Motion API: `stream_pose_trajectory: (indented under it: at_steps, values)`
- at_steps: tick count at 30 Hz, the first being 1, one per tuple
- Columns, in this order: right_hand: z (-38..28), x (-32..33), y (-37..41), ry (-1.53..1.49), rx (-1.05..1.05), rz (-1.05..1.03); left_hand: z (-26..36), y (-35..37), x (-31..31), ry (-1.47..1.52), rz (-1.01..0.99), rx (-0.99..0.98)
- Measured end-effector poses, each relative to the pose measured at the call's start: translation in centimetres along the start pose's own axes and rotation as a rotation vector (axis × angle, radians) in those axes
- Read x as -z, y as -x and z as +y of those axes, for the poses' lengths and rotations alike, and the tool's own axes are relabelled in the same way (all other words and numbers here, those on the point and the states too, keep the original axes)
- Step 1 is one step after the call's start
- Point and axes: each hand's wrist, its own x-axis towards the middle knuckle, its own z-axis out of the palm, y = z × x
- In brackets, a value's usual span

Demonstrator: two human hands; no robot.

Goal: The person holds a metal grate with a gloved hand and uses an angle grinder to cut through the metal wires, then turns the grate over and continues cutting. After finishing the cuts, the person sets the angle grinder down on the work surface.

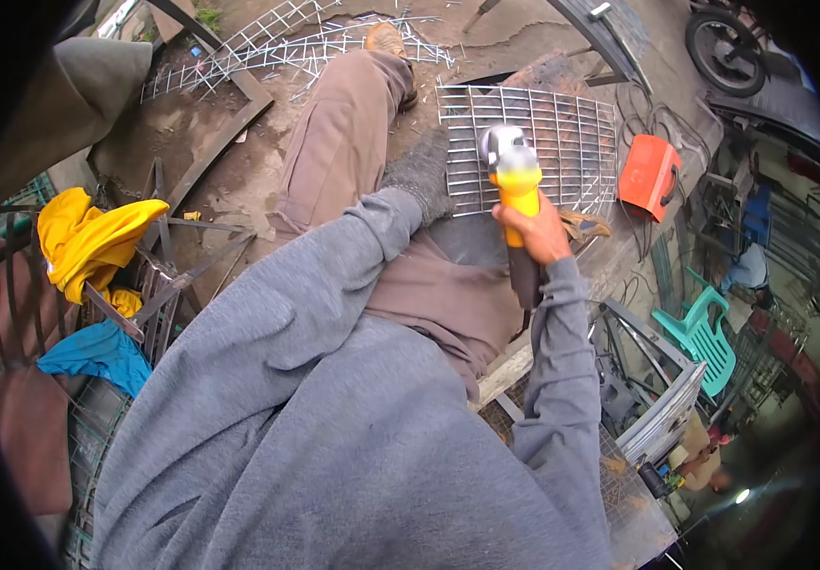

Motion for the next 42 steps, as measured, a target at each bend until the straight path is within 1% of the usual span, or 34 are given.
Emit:
stream_pose_trajectory:
  at_steps: [3, 4, 5, 6, 7, 8, 9, 11, 12, 13, 15, 17, 19, 20, 22, 23, 25, 26, 28, 29, 31, 32, 34, 35, 37, 42]
  values:
    - [1.0, -0.7, 5.2, -0.06, -0.054, 0.027, 0.1, -0.1, 0.6, 0.012, -0.055, 0.014]
    - [0.4, -0.9, 7.0, -0.124, -0.081, 0.015, 0.0, -0.2, 0.3, 0.016, 0.0, -0.008]
    - [0.2, -1.0, 8.5, -0.189, -0.105, 0.001, -0.2, -0.6, 0.2, 0.015, 0.0, -0.01]
    - [0.6, -1.0, 9.8, -0.191, -0.105, 0.004, -0.2, -0.9, 0.4, 0.113, 0.035, 0.003]
    - [1.2, -1.0, 10.8, -0.204, -0.152, -0.008, -0.4, -1.3, 0.4, 0.211, 0.071, 0.016]
    - [1.6, -1.1, 11.7, -0.216, -0.199, -0.021, -0.6, -1.7, 0.4, 0.209, 0.07, 0.013]
    - [2.0, -1.4, 12.3, -0.217, -0.198, -0.019, -0.9, -2.2, 0.3, 0.303, 0.166, 0.041]
    - [2.5, -2.0, 13.2, -0.396, -0.252, -0.006, -1.9, -3.7, -0.5, 0.494, 0.357, 0.102]
    - [2.2, -2.2, 13.4, -0.418, -0.244, -0.008, -4.1, -6.0, -2.8, 0.67, 0.425, 0.047]
    - [2.2, -2.4, 13.2, -0.417, -0.242, -0.008, -4.1, -6.2, -2.4, 0.67, 0.427, 0.046]
    - [2.3, -2.6, 12.5, -0.429, -0.245, -0.072, -4.3, -6.8, -1.6, 0.545, 0.432, 0.086]
    - [2.1, -3.0, 11.8, -0.446, -0.259, -0.082, -4.5, -7.4, -1.3, 0.572, 0.423, 0.085]
    - [1.5, -3.1, 10.7, -0.456, -0.275, -0.098, -5.9, -8.6, -2.4, 0.822, 0.322, 0.074]
    - [1.2, -3.2, 10.1, -0.457, -0.279, -0.106, -6.7, -9.1, -3.3, 0.829, 0.323, 0.082]
    - [0.4, -3.3, 8.8, -0.452, -0.288, -0.114, -7.8, -10.0, -4.3, 0.269, 0.568, -0.183]
    - [-0.2, -3.2, 7.9, -0.469, -0.293, -0.123, -8.3, -10.5, -4.8, 0.276, 0.569, -0.177]
    - [-1.4, -3.0, 6.0, -0.477, -0.3, -0.14, -7.2, -9.7, -3.2, -0.048, 0.506, -0.248]
    - [-1.9, -2.8, 5.1, -0.466, -0.298, -0.139, -6.7, -9.4, -2.5, -0.043, 0.51, -0.238]
    - [-3.4, -2.4, 3.2, -0.416, -0.29, -0.146, -6.0, -9.4, -1.9, -0.066, 0.364, -0.189]
    - [-4.0, -2.3, 2.4, -0.41, -0.291, -0.153, -5.9, -9.2, -1.8, -0.063, 0.367, -0.181]
    - [-5.0, -2.1, 0.6, -0.411, -0.26, -0.143, -6.0, -9.3, -2.6, 0.017, 0.471, -0.178]
    - [-5.0, -2.0, -0.5, -0.436, -0.261, -0.139, -6.0, -9.3, -3.0, 0.019, 0.473, -0.172]
    - [-6.1, -1.7, -2.2, -0.435, -0.256, -0.149, -5.6, -8.7, -3.3, 0.116, 0.635, -0.172]
    - [-6.6, -1.6, -3.1, -0.426, -0.256, -0.142, -5.6, -8.6, -3.0, 0.114, 0.635, -0.167]
    - [-7.6, -1.3, -4.2, -0.401, -0.247, -0.156, -5.2, -8.4, -1.7, 0.097, 0.385, -0.091]
    - [-7.7, -1.2, -4.4, -0.347, -0.206, -0.173, -4.7, -8.1, -1.3, 0.157, 0.393, -0.068]
